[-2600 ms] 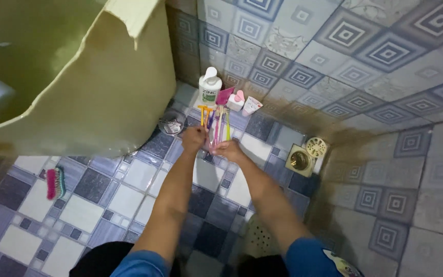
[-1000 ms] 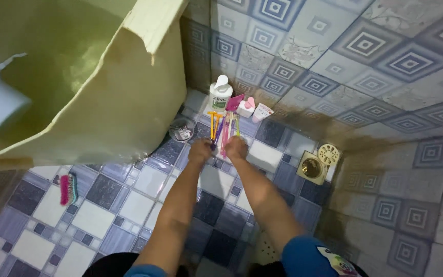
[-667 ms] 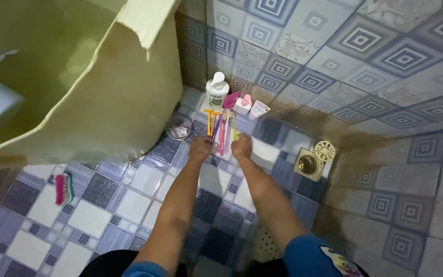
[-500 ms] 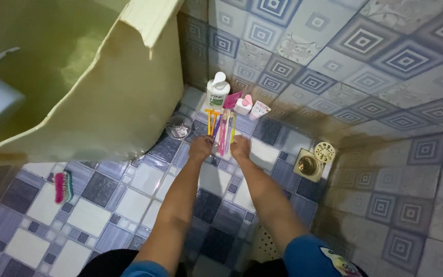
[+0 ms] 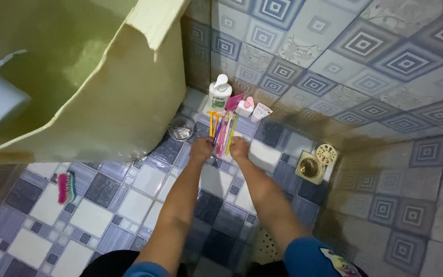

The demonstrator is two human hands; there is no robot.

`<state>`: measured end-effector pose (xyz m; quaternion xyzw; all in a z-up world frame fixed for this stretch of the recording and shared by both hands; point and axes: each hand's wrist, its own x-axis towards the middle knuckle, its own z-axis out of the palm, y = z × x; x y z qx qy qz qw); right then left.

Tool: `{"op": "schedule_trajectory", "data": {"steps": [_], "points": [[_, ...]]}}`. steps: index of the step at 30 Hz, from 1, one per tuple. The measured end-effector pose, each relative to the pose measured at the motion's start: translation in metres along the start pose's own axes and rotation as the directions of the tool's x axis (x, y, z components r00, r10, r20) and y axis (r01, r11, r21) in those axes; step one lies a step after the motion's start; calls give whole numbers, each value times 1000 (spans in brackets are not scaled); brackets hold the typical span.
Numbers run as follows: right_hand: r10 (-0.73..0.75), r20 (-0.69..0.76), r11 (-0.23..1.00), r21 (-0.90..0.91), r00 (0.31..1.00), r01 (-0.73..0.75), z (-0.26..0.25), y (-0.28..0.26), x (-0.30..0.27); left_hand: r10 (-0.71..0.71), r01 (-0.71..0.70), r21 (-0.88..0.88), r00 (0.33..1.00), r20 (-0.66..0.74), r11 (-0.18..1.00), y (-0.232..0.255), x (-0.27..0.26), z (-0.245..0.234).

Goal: The person scrubs a handheld shower head with a small brush under running water, then rinses it and returns it to the wall mount. They also briefly handle toothbrushes and a scrub brush on the floor.

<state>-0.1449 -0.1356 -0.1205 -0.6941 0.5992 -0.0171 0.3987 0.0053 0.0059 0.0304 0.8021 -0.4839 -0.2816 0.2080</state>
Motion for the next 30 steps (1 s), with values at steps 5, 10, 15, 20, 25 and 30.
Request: {"op": "schedule_trajectory", "data": {"steps": [5, 10, 15, 20, 25, 30], "points": [[-12, 17, 1000, -25, 1000, 12, -8, -3, -1, -313, 316, -67, 949, 51, 947, 0, 19, 17], [-3, -33, 996, 90, 999, 6, -43, -30, -21, -381, 372, 88, 915, 132, 924, 53, 3, -41], [-58, -114, 985, 157, 992, 76, -94, -70, -50, -284, 269, 143, 954, 99, 952, 72, -3, -68], [-125, -100, 990, 53, 987, 131, -117, -67, -75, -269, 212, 270, 944, 193, 939, 126, -40, -129], [-259, -148, 966, -26, 954, 258, -259, -155, -189, -314, 264, 246, 930, 192, 933, 176, -69, -213], [-11, -1, 998, 60, 1000, 11, -412, -226, -327, -307, 283, 121, 853, 421, 952, 311, -174, -345]]}}
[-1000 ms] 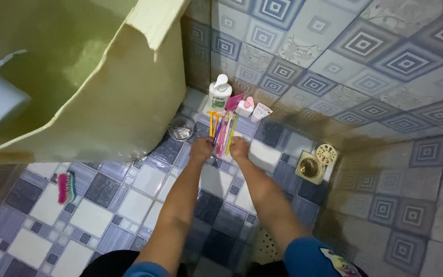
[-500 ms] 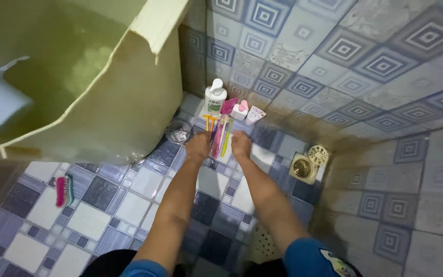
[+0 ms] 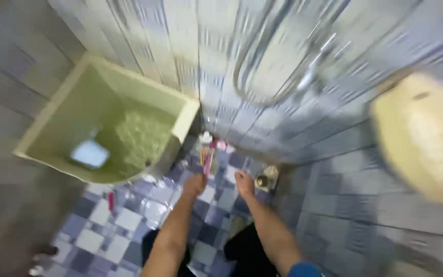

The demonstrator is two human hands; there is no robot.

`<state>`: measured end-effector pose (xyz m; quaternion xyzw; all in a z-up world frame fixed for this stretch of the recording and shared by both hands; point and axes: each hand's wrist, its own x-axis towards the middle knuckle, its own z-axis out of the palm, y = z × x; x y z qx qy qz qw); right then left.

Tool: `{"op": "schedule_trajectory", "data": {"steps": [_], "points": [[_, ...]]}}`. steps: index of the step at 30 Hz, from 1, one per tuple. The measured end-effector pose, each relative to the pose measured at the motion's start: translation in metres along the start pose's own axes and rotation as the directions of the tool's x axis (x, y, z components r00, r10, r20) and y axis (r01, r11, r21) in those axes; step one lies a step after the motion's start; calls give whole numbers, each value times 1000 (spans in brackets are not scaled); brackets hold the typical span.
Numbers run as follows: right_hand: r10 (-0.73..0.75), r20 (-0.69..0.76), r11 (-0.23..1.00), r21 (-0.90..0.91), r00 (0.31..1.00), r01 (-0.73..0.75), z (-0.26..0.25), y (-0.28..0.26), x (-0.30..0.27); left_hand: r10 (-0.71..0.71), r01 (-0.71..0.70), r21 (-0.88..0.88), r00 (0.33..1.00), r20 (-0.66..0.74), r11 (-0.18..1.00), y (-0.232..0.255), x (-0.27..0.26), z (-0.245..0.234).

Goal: The person scrubs a handheld shower head with a small brush under running water, then rinses it and returns it to the wall mount. They also briefly handle toothbrushes and a scrub brush on the floor.

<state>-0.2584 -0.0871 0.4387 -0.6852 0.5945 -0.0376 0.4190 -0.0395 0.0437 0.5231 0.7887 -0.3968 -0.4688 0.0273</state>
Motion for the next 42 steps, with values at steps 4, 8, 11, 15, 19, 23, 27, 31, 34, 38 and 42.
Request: {"op": "schedule_trajectory", "data": {"steps": [4, 8, 11, 15, 19, 23, 27, 31, 34, 38, 42], "points": [[1, -168, 1000, 19, 986, 2, -115, -99, -85, 61, -55, 75, 996, -68, 996, 105, -120, -108], [65, -289, 998, 40, 955, -55, -230, -209, -166, 214, -213, 31, 976, -39, 977, 204, -198, -188], [-111, -511, 976, 106, 852, 190, -291, -260, -163, 333, -329, 53, 939, -91, 943, 265, -205, -217], [-385, -768, 840, -62, 512, 538, -396, -311, -171, 451, -450, 45, 880, -147, 892, 336, -201, -230], [-402, -859, 825, -190, 316, 532, -499, -313, -163, 573, -572, 53, 806, -146, 819, 379, -189, -228], [-139, -720, 964, 58, 680, 258, -568, -271, -133, 625, -610, 136, 755, -199, 781, 426, -218, -247], [64, -319, 989, -107, 946, -104, -566, -184, -77, 771, -672, 381, 584, -254, 635, 482, -271, -270], [108, -163, 971, -196, 981, -140, -563, -189, -108, 835, -738, 394, 508, -210, 548, 519, -258, -252], [147, -71, 989, -8, 987, -148, -570, -218, -144, 850, -746, 408, 473, -231, 526, 538, -258, -246], [110, -22, 961, -251, 994, -112, -579, -246, -173, 822, -696, 446, 528, -211, 562, 549, -249, -237], [128, -33, 947, -292, 991, -132, -574, -238, -161, 821, -703, 428, 520, -236, 568, 547, -254, -238]]}}
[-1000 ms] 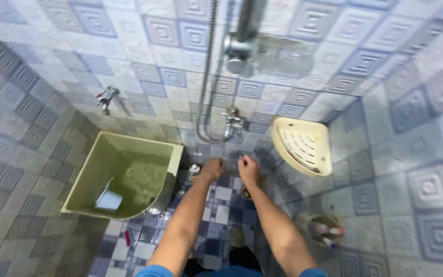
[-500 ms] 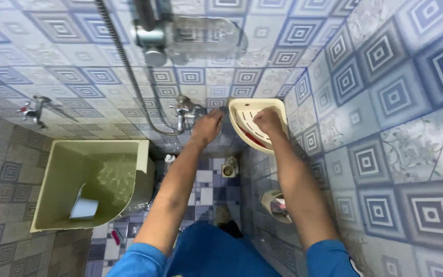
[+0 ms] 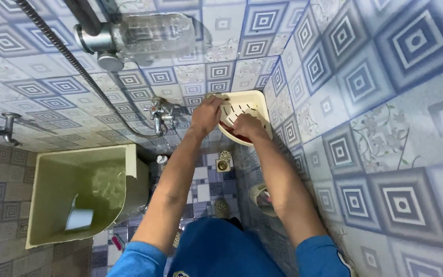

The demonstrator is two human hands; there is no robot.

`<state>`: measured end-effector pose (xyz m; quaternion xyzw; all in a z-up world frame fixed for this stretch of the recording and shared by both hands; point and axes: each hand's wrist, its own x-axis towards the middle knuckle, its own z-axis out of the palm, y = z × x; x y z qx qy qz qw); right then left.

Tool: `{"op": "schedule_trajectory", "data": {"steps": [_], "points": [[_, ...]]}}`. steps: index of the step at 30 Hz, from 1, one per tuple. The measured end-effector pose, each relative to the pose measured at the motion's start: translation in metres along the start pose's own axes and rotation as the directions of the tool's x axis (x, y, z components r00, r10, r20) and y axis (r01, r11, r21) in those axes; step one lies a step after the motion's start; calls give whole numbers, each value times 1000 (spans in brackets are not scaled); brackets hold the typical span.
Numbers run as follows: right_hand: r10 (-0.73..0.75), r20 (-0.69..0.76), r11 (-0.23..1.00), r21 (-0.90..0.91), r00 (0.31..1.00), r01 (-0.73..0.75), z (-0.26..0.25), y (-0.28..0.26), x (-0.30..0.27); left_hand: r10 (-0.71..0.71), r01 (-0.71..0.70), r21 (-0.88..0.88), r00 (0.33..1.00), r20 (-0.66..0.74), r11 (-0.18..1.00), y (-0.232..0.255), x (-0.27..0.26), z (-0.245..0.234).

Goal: The person scrubs a handheld shower head with a small brush under running water, then rinses it and returns it to the wall mount. They also briefly handle toothbrushes and a scrub brush on the floor.

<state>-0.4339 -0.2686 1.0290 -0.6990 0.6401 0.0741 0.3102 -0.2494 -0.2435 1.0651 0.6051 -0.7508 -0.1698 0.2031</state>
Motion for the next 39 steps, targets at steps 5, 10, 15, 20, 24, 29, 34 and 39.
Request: {"op": "schedule_trajectory", "data": {"steps": [5, 10, 15, 20, 24, 29, 34, 39], "points": [[4, 36, 996, 93, 999, -7, 11, 15, 12, -23, 23, 4, 1000, 1, 1000, 4, -7, -8], [-10, -6, 983, 181, 1000, 11, 23, 31, 27, -67, 67, -15, 998, 1, 998, 0, -10, -12], [-36, -87, 960, 273, 996, 58, -8, 27, 2, -97, 97, -31, 995, 0, 995, -4, -14, -17], [35, -175, 944, 328, 984, 25, -9, 47, 28, -113, 107, -73, 991, -76, 992, 1, -19, -18], [44, -215, 760, 641, 976, 107, -34, 22, -18, -134, 122, -112, 986, -102, 986, -1, -19, -8], [48, -263, 727, 670, 963, 147, -31, 9, -7, -218, 187, -391, 975, -36, 901, -17, -10, 7], [8, -338, 722, 653, 941, 228, -15, -10, 10, -258, 183, -649, 966, -21, 739, -24, -10, 9], [-86, -325, 701, 652, 942, 289, -14, -55, -23, -258, 108, -724, 961, -99, 681, -43, -26, 1]]}}
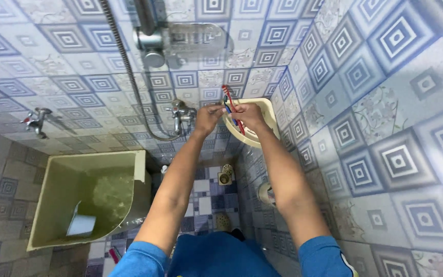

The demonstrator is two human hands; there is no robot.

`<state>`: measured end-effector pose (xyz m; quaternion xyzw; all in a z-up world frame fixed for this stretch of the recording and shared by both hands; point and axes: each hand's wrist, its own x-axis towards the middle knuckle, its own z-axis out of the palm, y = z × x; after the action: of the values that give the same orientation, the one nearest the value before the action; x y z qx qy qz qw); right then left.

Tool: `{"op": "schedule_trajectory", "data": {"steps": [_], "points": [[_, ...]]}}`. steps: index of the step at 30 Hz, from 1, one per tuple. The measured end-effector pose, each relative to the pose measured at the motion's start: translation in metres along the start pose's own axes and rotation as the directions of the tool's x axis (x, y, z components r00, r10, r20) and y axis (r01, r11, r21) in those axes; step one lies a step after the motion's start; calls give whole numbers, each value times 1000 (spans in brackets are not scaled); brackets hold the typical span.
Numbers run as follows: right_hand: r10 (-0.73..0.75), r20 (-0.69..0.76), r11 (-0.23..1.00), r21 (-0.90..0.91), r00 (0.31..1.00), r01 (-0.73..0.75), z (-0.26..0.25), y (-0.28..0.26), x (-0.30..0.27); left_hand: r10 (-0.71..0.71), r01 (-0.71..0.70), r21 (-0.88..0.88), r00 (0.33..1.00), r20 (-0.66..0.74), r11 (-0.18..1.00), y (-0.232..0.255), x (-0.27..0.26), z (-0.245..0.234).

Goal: The person scrubs a handheld shower head with a small brush under running water, then rinses it and returns it to the wall mount. They also briefly handle toothbrushes and a scrub brush on the floor.

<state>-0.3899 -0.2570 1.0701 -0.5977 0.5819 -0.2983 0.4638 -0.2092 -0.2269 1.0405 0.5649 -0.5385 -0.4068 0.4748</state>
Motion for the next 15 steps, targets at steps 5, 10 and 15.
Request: {"op": "schedule_trajectory", "data": {"steps": [5, 10, 15], "points": [[-33, 31, 999, -11, 999, 33, 23, 5, 0, 16, -16, -10, 1000, -10, 1000, 14, -29, -38], [-44, 35, 999, -12, 998, 45, 54, 14, -8, 10, -10, 51, 1000, -6, 999, 11, -55, -70], [-26, 25, 1000, 1, 999, 26, 91, 7, -43, -18, 13, -70, 998, -66, 997, -3, -88, -107]]}}
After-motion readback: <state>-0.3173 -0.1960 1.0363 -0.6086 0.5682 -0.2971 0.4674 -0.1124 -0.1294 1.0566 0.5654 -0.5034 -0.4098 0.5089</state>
